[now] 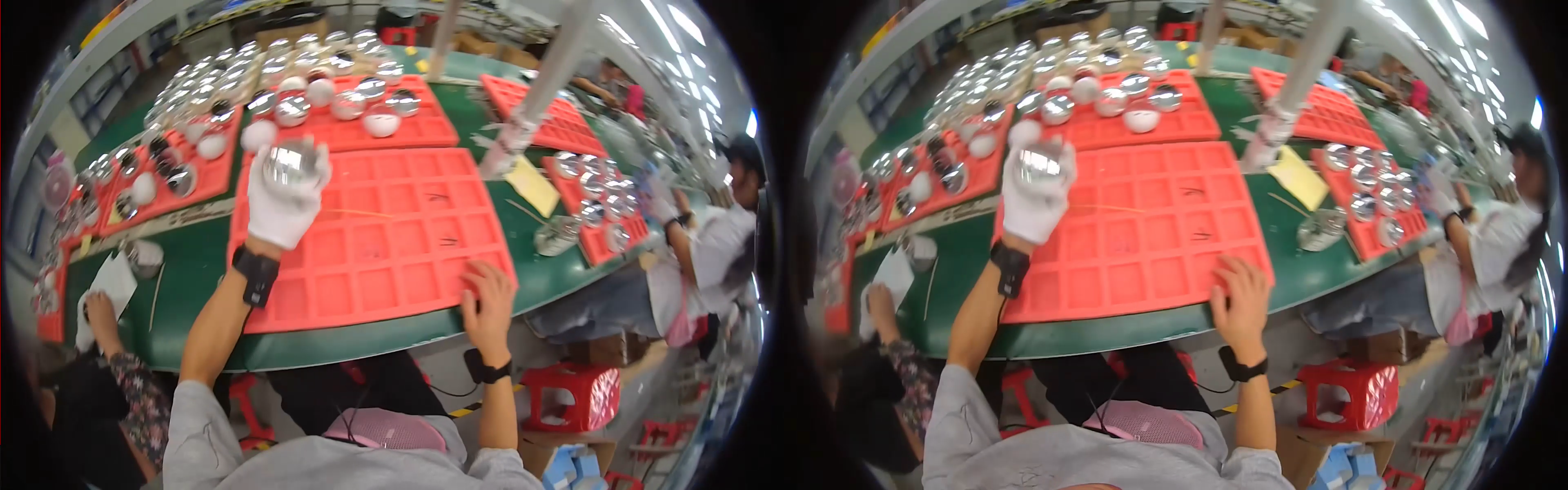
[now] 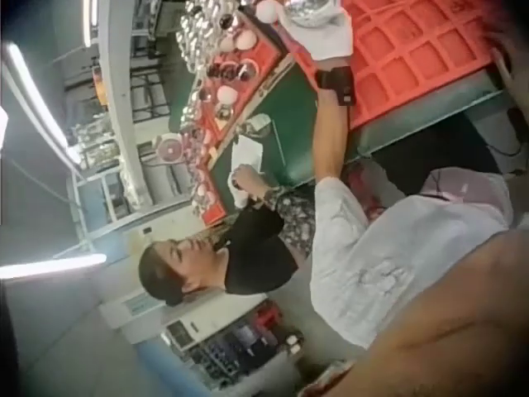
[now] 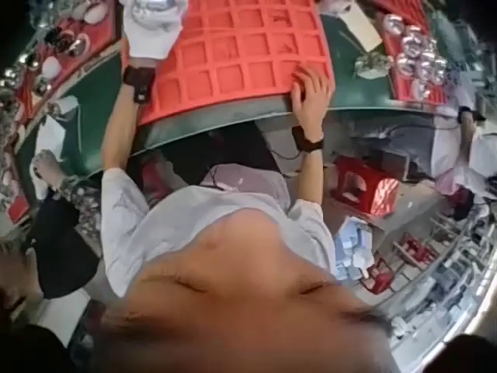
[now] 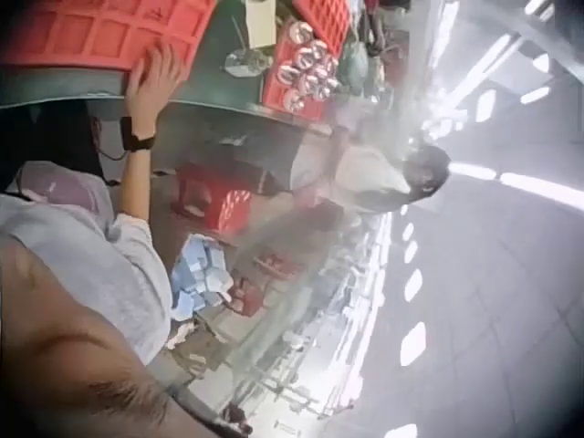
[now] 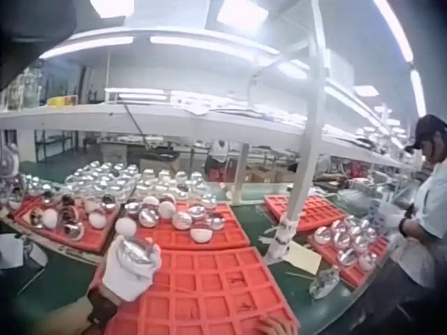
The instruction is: The person scrapes the edge of a white and clear plastic sphere with a wooden stick, wipes it with a cloth, and then repeats the scraping and wiping process on a second sphere.
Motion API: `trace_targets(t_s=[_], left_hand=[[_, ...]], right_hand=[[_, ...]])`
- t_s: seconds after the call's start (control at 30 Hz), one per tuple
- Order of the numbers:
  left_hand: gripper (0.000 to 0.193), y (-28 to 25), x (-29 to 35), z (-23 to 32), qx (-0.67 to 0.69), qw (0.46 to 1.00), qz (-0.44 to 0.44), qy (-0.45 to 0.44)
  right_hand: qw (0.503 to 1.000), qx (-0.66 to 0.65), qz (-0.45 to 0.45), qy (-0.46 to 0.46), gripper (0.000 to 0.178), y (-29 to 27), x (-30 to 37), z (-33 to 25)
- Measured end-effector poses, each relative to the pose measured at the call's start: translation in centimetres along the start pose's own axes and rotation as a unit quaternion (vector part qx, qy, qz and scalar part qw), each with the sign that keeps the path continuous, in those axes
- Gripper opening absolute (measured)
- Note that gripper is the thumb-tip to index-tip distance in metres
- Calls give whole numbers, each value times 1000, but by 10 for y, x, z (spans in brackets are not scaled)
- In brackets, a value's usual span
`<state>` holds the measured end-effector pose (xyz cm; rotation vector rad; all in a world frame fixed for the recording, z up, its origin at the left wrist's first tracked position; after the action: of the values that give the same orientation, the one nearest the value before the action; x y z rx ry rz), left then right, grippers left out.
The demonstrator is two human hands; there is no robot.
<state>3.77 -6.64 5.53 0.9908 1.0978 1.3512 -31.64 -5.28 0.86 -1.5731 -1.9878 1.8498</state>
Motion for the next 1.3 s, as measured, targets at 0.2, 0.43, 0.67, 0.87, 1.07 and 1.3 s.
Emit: trace_targets(t_s=[0.2, 0.43, 0.67, 0.87, 1.07, 1.3], left_hand=[[61, 67, 34, 70, 59, 987, -140, -49], [51, 72, 52, 102, -17, 969, -227, -92], [47, -4, 43, 81, -91, 987, -107, -81], [54, -6, 8, -40, -248, 941, -53, -223], [59, -17, 20, -59, -430, 869, 26, -245], [75, -41, 22, -52, -599, 793, 13, -105]], right_hand=[[1000, 17, -9, 2, 25, 14, -6, -7], [1000, 3, -15, 4, 22, 3, -12, -21], [941, -213, -248, -87, 19, 20, -111, -60], [915, -76, -322, -231, 27, 123, -174, -35], [887, -200, -305, -285, 24, 160, -179, -35], [708, -609, -317, 163, 13, 157, -185, -4]])
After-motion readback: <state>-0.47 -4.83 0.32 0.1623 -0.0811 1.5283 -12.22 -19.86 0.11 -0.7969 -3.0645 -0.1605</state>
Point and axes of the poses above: each hand's wrist, its own x-axis away from the middle knuckle, its own y-axis out of the palm, z = x × y, the point moved 7 cm from there along -x, towards the middle knuckle, and after that the axes turned 7 degrees about -y, right-handed, at the moved point
